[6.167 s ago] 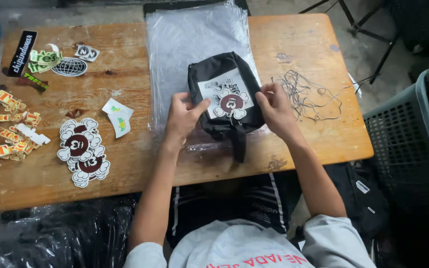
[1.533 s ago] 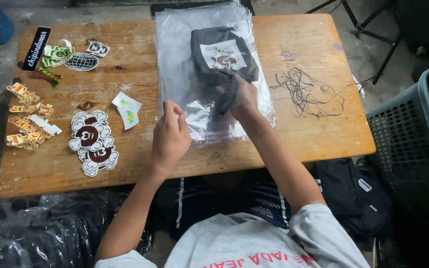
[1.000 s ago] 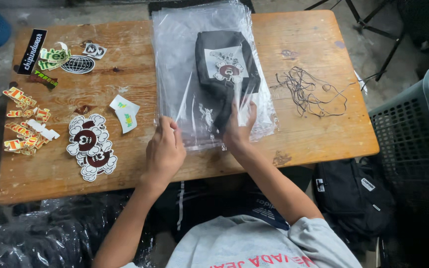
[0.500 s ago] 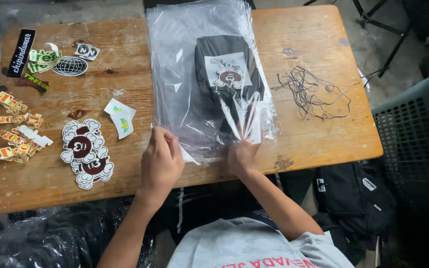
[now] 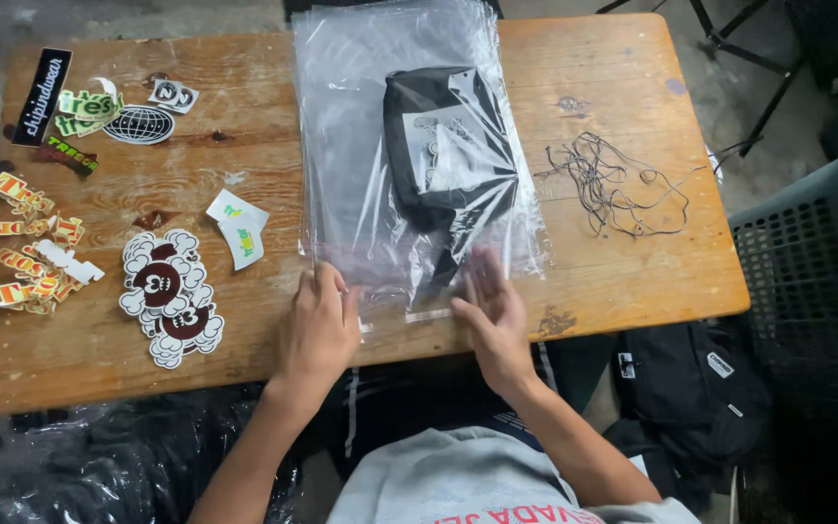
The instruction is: The person places a small black bag into a clear plastic bag, then removes it to attach a sticker and a string tag. They repeat this process for multiple bags, placing the finished items into a pile on the floor.
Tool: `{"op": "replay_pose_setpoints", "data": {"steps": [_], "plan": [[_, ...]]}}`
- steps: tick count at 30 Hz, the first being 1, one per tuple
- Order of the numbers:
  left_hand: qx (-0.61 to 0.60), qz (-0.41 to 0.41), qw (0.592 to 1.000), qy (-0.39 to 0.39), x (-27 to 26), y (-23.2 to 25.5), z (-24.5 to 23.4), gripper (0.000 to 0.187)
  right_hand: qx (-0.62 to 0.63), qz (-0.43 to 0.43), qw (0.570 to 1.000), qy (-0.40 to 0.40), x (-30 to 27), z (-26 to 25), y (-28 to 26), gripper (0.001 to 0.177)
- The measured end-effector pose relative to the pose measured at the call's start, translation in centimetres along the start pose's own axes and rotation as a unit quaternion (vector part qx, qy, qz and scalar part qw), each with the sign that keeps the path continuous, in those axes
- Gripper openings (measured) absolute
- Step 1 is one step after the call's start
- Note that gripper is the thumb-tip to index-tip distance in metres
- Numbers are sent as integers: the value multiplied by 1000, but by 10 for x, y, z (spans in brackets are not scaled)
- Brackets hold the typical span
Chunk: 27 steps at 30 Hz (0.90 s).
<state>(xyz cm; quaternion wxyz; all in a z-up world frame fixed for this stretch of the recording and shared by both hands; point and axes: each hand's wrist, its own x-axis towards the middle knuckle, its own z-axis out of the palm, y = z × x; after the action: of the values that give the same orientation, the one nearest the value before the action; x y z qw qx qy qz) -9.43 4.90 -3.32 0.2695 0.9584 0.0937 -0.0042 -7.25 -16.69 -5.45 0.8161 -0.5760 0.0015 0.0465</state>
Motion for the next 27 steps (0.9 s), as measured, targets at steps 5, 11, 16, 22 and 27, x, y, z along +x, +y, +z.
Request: {"op": "replay_pose_setpoints", "data": {"steps": [5, 11, 16, 22, 27], "plan": [[153, 47, 979, -123, 1, -5, -32, 72, -67, 2, 988, 140, -39, -52, -19, 35], [29, 289, 955, 65, 71, 26, 14, 40, -497, -295, 815, -36, 70, -56, -61, 36], [120, 301, 944, -58, 91, 31, 51, 75, -739, -120, 625, -218, 122, -28, -70, 97], [137, 328, 934, 40, 92, 12, 66, 90, -826, -90, 482, -279, 139, -29, -67, 119], [-27, 372, 917, 141, 49, 17, 20, 65, -800, -236, 467, -293, 146, 24, -73, 75]]}}
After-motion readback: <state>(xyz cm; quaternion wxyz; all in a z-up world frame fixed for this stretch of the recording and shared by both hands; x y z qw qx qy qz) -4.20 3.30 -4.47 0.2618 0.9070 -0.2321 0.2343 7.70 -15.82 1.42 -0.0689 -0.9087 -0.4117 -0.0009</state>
